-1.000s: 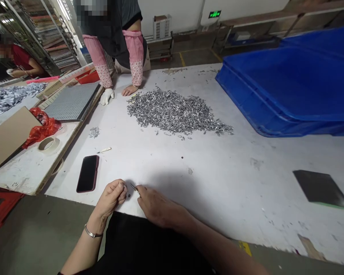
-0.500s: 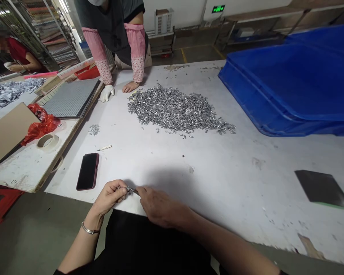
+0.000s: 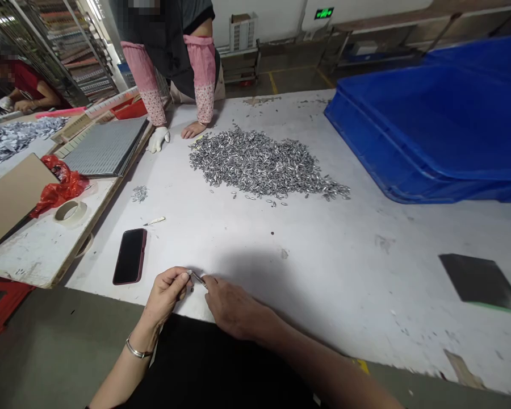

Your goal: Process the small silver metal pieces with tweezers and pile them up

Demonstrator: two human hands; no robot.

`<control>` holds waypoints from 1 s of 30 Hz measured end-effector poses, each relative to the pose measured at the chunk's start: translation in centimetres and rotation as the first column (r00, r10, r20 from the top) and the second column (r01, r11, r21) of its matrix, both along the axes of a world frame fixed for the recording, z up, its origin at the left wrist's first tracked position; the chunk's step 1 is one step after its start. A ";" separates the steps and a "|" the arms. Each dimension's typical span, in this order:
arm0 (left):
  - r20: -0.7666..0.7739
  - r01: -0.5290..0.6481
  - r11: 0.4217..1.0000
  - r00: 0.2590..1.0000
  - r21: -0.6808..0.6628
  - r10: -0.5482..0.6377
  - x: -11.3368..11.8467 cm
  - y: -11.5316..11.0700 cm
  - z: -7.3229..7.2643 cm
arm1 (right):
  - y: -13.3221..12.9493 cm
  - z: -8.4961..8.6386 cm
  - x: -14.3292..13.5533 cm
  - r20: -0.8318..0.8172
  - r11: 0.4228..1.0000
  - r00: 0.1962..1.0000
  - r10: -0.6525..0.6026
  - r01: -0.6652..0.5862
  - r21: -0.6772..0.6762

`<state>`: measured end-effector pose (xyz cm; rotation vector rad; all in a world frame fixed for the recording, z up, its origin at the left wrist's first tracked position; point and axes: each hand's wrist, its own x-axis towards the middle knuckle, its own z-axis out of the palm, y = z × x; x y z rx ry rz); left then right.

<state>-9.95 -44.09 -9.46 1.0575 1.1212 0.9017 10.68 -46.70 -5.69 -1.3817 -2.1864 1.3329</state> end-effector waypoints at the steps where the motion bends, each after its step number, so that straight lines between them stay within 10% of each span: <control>1: -0.026 -0.023 1.000 0.999 0.014 0.023 0.1 -0.1 -0.2 | 0.0 0.1 -0.1 -0.008 1.000 1.000 -0.018 0.018 -0.003; 30: -0.074 0.065 0.998 0.995 -0.027 -0.066 -0.4 -0.5 0.4 | -0.1 -0.6 -1.0 0.315 0.996 0.949 0.018 -0.043 0.073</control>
